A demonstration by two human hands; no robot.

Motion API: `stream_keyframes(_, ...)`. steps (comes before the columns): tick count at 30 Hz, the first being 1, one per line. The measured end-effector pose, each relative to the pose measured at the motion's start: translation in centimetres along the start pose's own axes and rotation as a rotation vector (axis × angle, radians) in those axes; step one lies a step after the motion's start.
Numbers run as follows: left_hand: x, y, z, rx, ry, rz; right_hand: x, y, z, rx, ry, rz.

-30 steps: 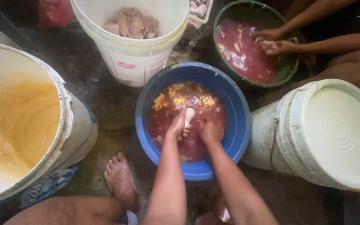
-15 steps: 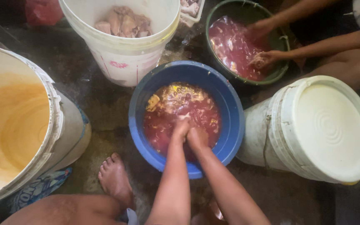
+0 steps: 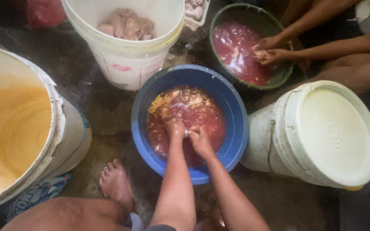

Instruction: The person washes pieces of raw meat by hand in a blue basin filled with reddish water. They repeatedly submerge, rub, and squeeze the meat to clean it, while another person works in a separate basin nearby.

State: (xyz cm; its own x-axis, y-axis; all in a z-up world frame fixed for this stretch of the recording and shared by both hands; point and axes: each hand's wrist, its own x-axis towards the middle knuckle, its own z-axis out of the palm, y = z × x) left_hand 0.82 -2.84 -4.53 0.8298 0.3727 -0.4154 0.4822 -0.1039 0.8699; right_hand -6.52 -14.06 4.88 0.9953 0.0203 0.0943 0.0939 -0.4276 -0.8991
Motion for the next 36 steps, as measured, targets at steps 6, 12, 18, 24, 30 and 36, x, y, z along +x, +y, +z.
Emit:
stream_keyframes(6,-0.9,0.2,-0.7,0.408,0.021,0.128,-0.5,-7.7,-1.4,-0.358,-0.041,0.203)
stream_keyframes(12,-0.1,1.8,-1.7,0.166,0.183,0.029,2.4,-19.7,-3.2,-0.588,-0.045,0.008)
stream_keyframes(18,-5.4,8.5,-7.2,0.677,0.159,0.04,8.4,-32.1,-6.0,-0.106,0.053,-0.158)
stream_keyframes(24,-9.0,12.5,-9.4,0.944,-0.186,-0.213,12.6,-34.5,-6.4,0.264,-0.106,-0.221)
stream_keyframes(30,-5.4,2.9,-4.7,0.75,-0.384,-0.306,8.1,-19.4,-5.4,-0.072,-0.15,0.121)
stream_keyframes(36,-4.9,-2.5,0.9,0.429,-0.638,-0.002,3.2,-2.9,-5.6,-0.219,-0.135,0.406)
